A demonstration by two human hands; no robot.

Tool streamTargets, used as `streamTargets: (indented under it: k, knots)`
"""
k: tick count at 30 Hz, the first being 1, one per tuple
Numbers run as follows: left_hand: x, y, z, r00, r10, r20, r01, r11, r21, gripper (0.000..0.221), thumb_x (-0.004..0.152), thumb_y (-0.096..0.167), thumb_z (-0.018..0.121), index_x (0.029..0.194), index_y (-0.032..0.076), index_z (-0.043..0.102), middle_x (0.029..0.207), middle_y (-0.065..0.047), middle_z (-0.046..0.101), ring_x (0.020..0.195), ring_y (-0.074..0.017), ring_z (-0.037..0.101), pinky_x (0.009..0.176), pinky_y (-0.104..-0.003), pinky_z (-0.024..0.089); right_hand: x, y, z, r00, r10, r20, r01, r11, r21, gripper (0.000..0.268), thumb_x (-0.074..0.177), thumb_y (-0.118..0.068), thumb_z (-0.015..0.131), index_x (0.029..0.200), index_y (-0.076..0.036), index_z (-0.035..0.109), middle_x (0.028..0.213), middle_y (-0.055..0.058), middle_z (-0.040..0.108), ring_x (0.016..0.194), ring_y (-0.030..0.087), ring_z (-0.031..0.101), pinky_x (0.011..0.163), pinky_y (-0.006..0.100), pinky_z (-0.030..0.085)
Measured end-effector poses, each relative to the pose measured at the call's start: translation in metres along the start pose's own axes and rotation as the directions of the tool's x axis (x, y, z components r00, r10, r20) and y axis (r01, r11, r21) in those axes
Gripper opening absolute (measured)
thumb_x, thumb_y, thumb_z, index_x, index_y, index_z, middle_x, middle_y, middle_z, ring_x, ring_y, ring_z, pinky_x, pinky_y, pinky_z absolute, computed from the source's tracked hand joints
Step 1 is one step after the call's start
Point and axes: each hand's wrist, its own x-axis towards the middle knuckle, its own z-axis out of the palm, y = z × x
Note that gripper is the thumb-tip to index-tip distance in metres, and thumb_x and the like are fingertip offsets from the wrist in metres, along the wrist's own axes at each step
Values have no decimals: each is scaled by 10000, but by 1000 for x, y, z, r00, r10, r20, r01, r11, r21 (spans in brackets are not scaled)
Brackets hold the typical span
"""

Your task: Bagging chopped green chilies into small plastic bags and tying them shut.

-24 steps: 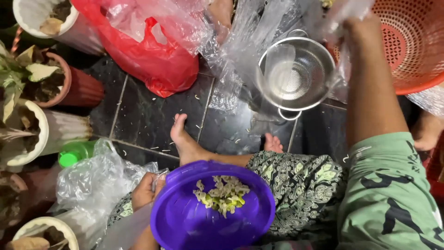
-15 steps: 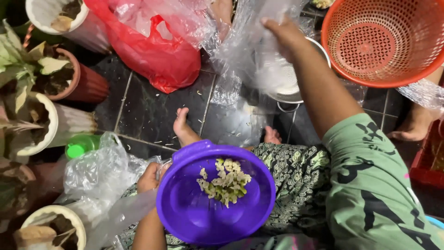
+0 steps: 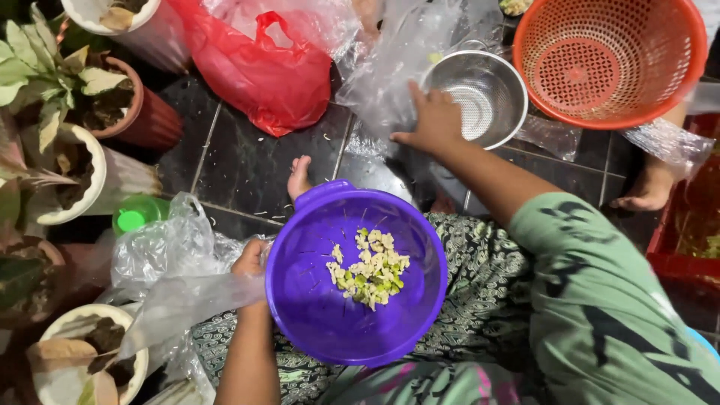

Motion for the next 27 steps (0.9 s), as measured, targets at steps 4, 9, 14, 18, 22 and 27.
streamTargets:
  k: [4, 9, 14, 18, 22, 27]
  knots:
    - [-2, 6, -5, 994, 76, 75, -64, 985, -158, 87, 952, 53, 670, 871, 71, 642, 592, -7, 564, 590, -89, 508, 663, -244, 493, 36, -12, 51, 988, -149, 50, 112, 891, 440, 1034, 898, -368, 790, 1674, -211, 126, 1495, 353, 454, 1384, 548, 473, 1138, 616, 397]
    - [46, -83, -55, 763, 286, 579, -31, 912, -408, 343, 751, -112, 723, 1006, 61, 570, 952, -84, 639, 842, -146, 616, 754, -280, 544, 25, 17, -3, 992, -100, -81, 128, 821, 557, 785, 894, -307, 741, 1545, -323, 303, 1452, 111, 499, 1283, 282, 509, 990, 441, 443]
    - [36, -75, -42, 844, 293, 450, 130, 702, -700, 141, 896, 0, 495, 996, -27, 590, 929, -156, 677, 789, -236, 659, 734, -334, 545, 2, 160, -39, 835, 246, -492, 141, 769, 623, 335, 866, -164, 757, 1180, -209, 651, 987, 30, 677, 849, 181, 634, 765, 349, 507]
    - [34, -68, -38, 827, 315, 465, 134, 693, -708, 144, 902, 6, 502, 1008, -26, 594, 941, -156, 678, 801, -236, 659, 744, -335, 545, -33, 303, -6, 594, 326, -736, -265, 942, 203, 387, 741, -120, 760, 1121, -67, 716, 1109, 144, 670, 1040, 392, 524, 862, 516, 402]
    - [29, -54, -38, 816, 348, 462, 114, 686, -718, 150, 911, 14, 510, 1024, -26, 599, 957, -155, 679, 816, -235, 659, 758, -337, 546, -66, 305, -14, 583, 806, -98, -786, 591, 181, 854, 839, -487, 829, 1519, -227, 382, 1478, 244, 493, 1357, 449, 329, 1040, 738, 201]
    - [35, -45, -36, 802, 352, 483, 135, 680, -720, 155, 919, 22, 518, 1040, -25, 604, 972, -155, 680, 831, -235, 659, 772, -339, 546, -74, 369, 61, 551, 632, -545, -594, 755, 276, 169, 861, -82, 567, 1021, -74, 621, 988, 210, 675, 889, 470, 570, 774, 615, 371]
